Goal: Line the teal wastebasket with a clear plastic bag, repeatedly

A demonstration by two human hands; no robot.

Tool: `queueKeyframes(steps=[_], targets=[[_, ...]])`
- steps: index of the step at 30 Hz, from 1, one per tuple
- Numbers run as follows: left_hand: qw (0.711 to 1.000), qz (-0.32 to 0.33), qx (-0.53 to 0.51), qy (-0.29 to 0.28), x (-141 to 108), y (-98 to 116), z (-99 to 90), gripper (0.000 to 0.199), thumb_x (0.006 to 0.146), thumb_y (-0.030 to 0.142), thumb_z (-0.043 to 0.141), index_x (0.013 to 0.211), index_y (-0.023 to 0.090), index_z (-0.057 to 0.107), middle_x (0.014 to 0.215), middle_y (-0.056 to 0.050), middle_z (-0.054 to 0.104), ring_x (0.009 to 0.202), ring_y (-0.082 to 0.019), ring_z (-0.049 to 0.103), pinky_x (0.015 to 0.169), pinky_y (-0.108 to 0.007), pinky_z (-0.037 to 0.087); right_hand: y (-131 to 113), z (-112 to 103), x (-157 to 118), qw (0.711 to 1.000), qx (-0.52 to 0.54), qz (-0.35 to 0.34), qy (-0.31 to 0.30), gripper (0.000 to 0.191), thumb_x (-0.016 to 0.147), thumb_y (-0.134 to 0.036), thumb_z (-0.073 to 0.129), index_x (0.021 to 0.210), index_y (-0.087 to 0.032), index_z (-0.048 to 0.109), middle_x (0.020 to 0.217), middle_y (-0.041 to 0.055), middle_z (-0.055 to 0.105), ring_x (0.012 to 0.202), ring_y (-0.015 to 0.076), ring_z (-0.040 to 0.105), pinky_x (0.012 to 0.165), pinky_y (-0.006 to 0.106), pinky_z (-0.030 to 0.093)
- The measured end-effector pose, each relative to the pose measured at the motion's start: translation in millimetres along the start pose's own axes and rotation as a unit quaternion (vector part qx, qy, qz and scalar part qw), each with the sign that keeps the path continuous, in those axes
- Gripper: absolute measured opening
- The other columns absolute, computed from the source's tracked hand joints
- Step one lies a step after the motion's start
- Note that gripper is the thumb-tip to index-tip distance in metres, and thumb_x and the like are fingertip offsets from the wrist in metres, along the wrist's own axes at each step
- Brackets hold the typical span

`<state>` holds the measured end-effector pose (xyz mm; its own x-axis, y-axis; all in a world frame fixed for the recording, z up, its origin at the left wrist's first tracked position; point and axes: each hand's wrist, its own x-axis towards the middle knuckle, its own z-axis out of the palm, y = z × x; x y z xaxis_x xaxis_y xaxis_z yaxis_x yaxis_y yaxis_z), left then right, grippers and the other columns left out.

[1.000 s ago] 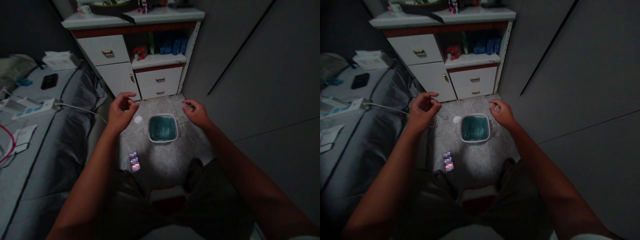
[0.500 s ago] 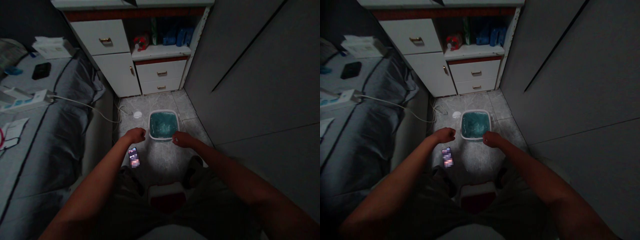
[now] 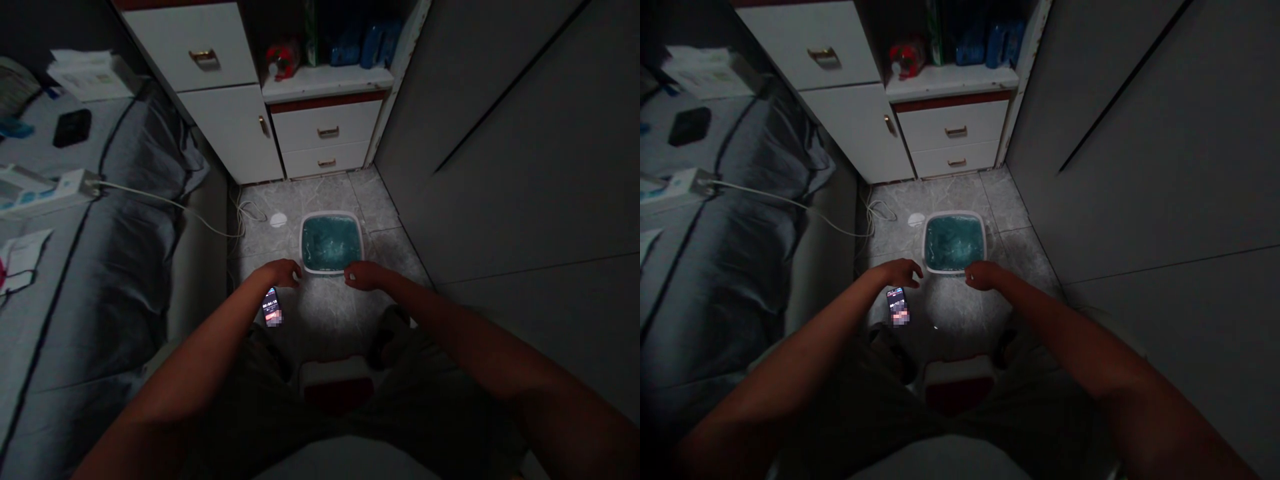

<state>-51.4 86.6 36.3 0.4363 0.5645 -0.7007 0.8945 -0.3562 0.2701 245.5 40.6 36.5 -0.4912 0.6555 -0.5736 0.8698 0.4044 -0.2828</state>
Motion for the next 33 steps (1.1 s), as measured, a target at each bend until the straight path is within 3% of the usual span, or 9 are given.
queueKeyframes(steps=[7, 9, 12, 15, 18, 22, 25, 29, 33], targets=[[0.998, -0.055, -0.039, 0.006, -1, -5, 5.8, 0.063, 0.071, 0.047, 0.085, 0.131, 0.029, 0.076, 0.137, -0.013, 0.074, 0.122, -0.039, 0.072, 0.096, -0.041, 0.055, 4, -23, -5, 0.996, 0.051, -0.063, -0.027, 0.024, 0.098, -0.021, 0.063, 0.112, -0.017, 0.082, 0.123, 0.0099, 0.079, 0.112, 0.0230, 0.073, 0.094, 0.026, 0.051], [0.997, -0.071, -0.024, 0.006, -3, -1, 6.3, 0.057, 0.076, 0.051, 0.081, 0.127, 0.028, 0.076, 0.138, -0.014, 0.074, 0.122, -0.040, 0.071, 0.096, -0.043, 0.056, 12, -37, -8, 0.990, 0.097, -0.094, -0.029, 0.023, 0.098, -0.019, 0.062, 0.107, -0.016, 0.083, 0.117, 0.0086, 0.080, 0.108, 0.0211, 0.074, 0.093, 0.025, 0.051], [0.997, -0.071, -0.001, 0.039, -6, 9, 5.5, 0.052, 0.089, 0.052, 0.068, 0.134, 0.026, 0.069, 0.137, -0.015, 0.073, 0.124, -0.038, 0.070, 0.096, -0.044, 0.056, 27, -68, -16, 0.977, 0.197, -0.085, -0.015, 0.024, 0.099, -0.024, 0.060, 0.106, -0.017, 0.082, 0.105, 0.0066, 0.081, 0.085, 0.0167, 0.076, 0.079, 0.023, 0.054], [0.996, -0.062, 0.013, 0.065, -8, 16, 5.0, 0.062, 0.096, 0.050, 0.059, 0.153, 0.028, 0.052, 0.144, -0.015, 0.070, 0.130, -0.037, 0.067, 0.099, -0.045, 0.055, 38, -102, -23, 0.953, 0.292, -0.059, 0.047, 0.027, 0.099, -0.034, 0.063, 0.107, -0.017, 0.082, 0.094, 0.0055, 0.080, 0.067, 0.0129, 0.072, 0.064, 0.021, 0.052], [0.996, -0.070, 0.024, 0.050, -8, 18, 6.8, 0.070, 0.096, 0.052, 0.059, 0.162, 0.033, 0.043, 0.151, -0.015, 0.065, 0.136, -0.037, 0.064, 0.101, -0.045, 0.054, 43, -128, -22, 0.919, 0.349, -0.055, 0.176, 0.032, 0.096, -0.042, 0.066, 0.105, -0.016, 0.082, 0.092, 0.0064, 0.079, 0.064, 0.0128, 0.069, 0.060, 0.022, 0.052], [0.996, -0.074, 0.033, 0.040, -6, 17, 10.3, 0.069, 0.097, 0.050, 0.059, 0.162, 0.036, 0.044, 0.150, -0.013, 0.066, 0.135, -0.036, 0.065, 0.102, -0.044, 0.055, 48, -144, -2, 0.855, 0.332, -0.045, 0.395, 0.030, 0.095, -0.038, 0.064, 0.106, -0.016, 0.082, 0.108, 0.0105, 0.077, 0.079, 0.0174, 0.071, 0.075, 0.031, 0.060], [0.996, -0.076, 0.039, 0.041, -6, 16, 11.0, 0.068, 0.098, 0.049, 0.057, 0.163, 0.036, 0.043, 0.149, -0.013, 0.067, 0.134, -0.035, 0.066, 0.101, -0.045, 0.055, 57, -146, 20, 0.822, 0.277, -0.038, 0.495, 0.033, 0.094, -0.031, 0.064, 0.119, -0.018, 0.081, 0.130, 0.0138, 0.070, 0.103, 0.0232, 0.071, 0.095, 0.039, 0.060], [0.995, -0.077, 0.044, 0.036, -7, 17, 10.0, 0.067, 0.099, 0.049, 0.054, 0.164, 0.036, 0.041, 0.149, -0.012, 0.067, 0.134, -0.034, 0.066, 0.102, -0.045, 0.055, 70, -143, 44, 0.823, 0.238, -0.004, 0.516, 0.056, 0.093, -0.027, 0.064, 0.148, -0.023, 0.066, 0.163, 0.0142, 0.045, 0.121, 0.0265, 0.068, 0.109, 0.044, 0.056], [0.996, -0.070, 0.031, 0.035, -6, 15, 10.3, 0.067, 0.099, 0.049, 0.054, 0.163, 0.035, 0.042, 0.149, -0.013, 0.067, 0.134, -0.036, 0.066, 0.101, -0.046, 0.054, 80, -141, 57, 0.844, 0.207, 0.047, 0.493, 0.079, 0.092, -0.025, 0.064, 0.168, -0.027, 0.041, 0.176, 0.0133, 0.023, 0.136, 0.0304, 0.061, 0.114, 0.046, 0.054]])
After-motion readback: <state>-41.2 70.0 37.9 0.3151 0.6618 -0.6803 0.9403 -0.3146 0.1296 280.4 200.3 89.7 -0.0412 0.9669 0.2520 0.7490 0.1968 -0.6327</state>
